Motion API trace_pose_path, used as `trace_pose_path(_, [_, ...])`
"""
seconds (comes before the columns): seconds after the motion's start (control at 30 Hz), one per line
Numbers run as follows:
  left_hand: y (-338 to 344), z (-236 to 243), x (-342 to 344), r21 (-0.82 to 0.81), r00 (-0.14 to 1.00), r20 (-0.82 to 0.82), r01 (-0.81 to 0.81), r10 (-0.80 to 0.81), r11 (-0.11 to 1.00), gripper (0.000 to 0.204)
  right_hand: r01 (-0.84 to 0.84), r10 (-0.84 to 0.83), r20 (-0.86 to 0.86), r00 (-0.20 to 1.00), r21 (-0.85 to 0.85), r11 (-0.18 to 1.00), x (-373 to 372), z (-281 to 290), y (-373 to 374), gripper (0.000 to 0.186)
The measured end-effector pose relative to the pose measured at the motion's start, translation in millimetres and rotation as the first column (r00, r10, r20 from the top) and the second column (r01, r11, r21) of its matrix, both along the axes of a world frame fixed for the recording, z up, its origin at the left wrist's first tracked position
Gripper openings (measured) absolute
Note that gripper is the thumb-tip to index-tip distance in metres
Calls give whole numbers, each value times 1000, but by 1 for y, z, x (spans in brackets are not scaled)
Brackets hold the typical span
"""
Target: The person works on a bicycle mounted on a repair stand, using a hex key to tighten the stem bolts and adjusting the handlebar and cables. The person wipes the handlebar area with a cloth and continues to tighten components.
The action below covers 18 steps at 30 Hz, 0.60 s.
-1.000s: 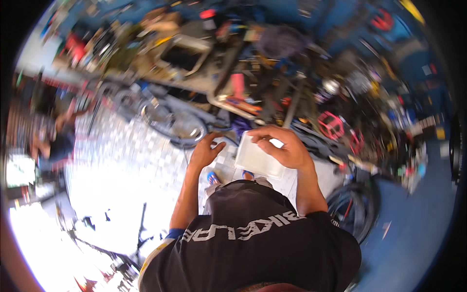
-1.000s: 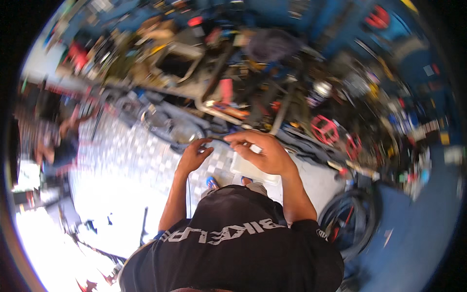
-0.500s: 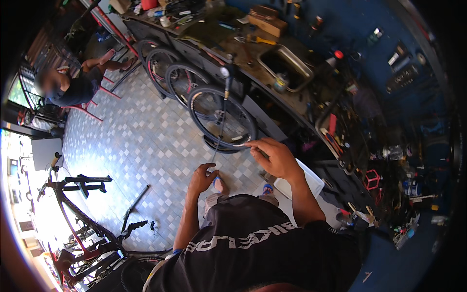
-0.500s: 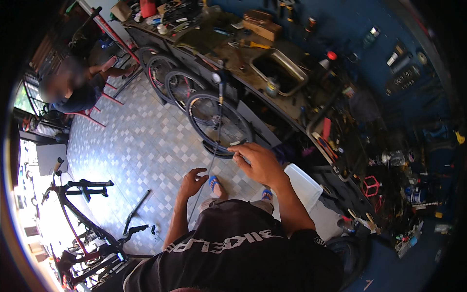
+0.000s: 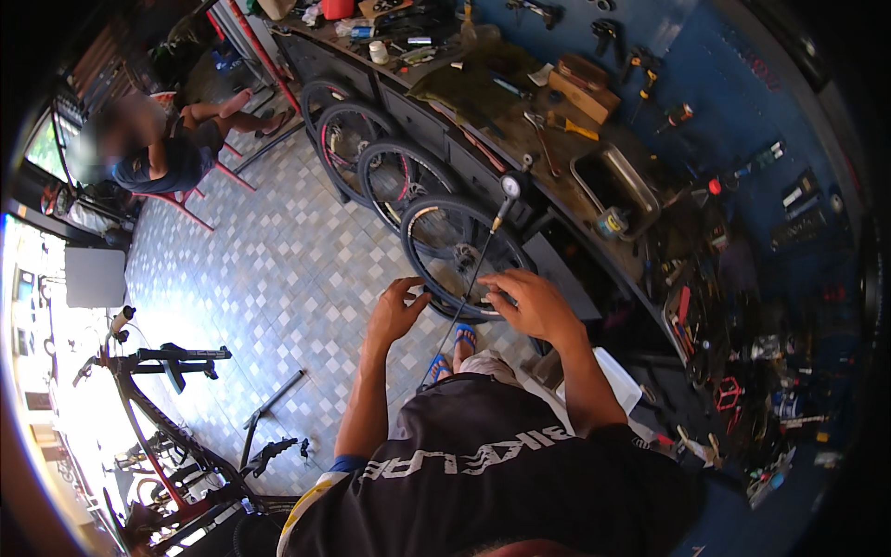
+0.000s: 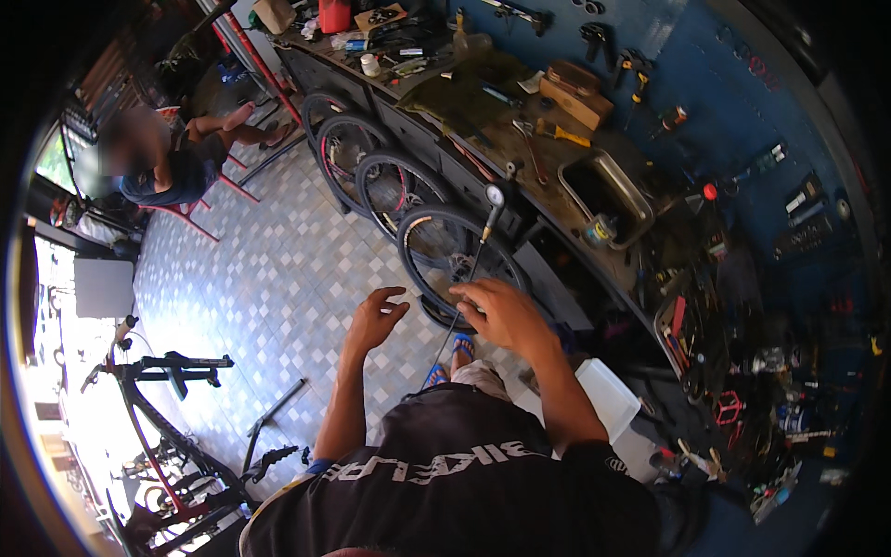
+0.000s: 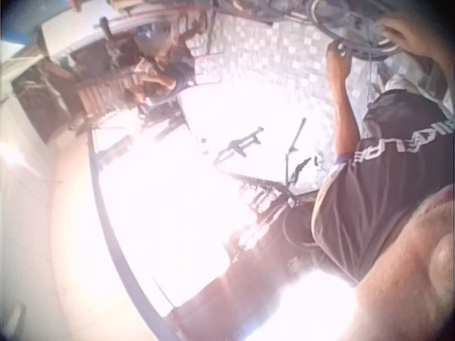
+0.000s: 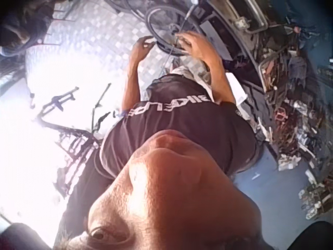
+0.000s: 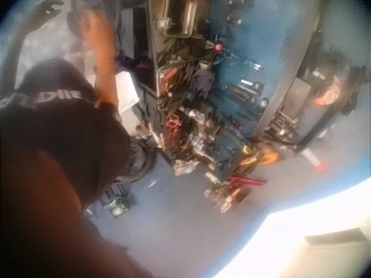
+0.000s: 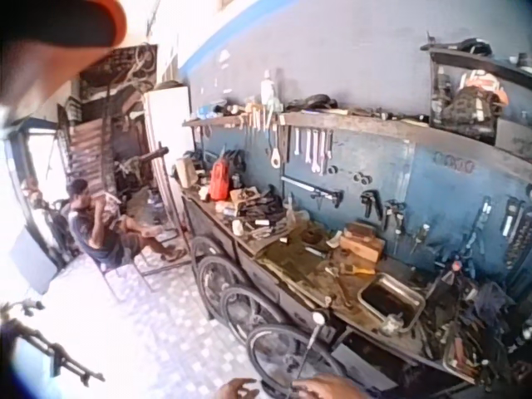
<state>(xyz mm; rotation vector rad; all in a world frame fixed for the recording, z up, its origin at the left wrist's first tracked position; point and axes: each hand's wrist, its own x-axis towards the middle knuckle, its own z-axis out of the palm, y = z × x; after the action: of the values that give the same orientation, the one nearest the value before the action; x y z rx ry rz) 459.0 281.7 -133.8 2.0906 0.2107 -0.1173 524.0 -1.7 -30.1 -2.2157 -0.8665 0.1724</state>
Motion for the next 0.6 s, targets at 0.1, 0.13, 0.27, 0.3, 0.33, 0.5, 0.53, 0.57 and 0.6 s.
trace_pose_path(0.1, [1,11,14,-23,1000,21,-19,19,1000,41,4,-4,-6,1000,-3,1000,34,-4,18,29])
trace_pose_path(0.13, [6,11,17,-44,999,26,-42,43,998,41,-13,13,5,1000,-3,1000,46,-6,25,29])
trace_pose_path(0.27, [43,1,29,-36,993,-17,-115,115,993,41,-60,60,9,998,39,997,90,3,57,28])
trace_pose_path(0.3, [55,-4,33,-6,991,-43,-128,127,992,41,-68,68,16,998,56,996,101,3,65,28])
trace_pose_path(0.33, [65,-10,38,-13,989,-43,-139,139,990,41,-75,74,24,997,73,995,112,3,74,28])
trace_pose_path(0.5, [115,-36,73,-25,987,-56,-153,152,988,41,-51,50,44,998,11,999,179,3,112,27])
trace_pose_path(0.53, [125,-40,83,-37,987,-67,-150,147,988,41,-34,33,30,999,12,999,195,3,123,26])
trace_pose_path(0.57, [136,-45,95,-75,984,-84,-162,156,984,40,-19,17,66,998,24,1000,215,0,138,25])
trace_pose_path(0.6, [147,-54,107,-88,987,-68,-150,144,985,40,1,-4,97,995,34,999,234,-3,151,24])
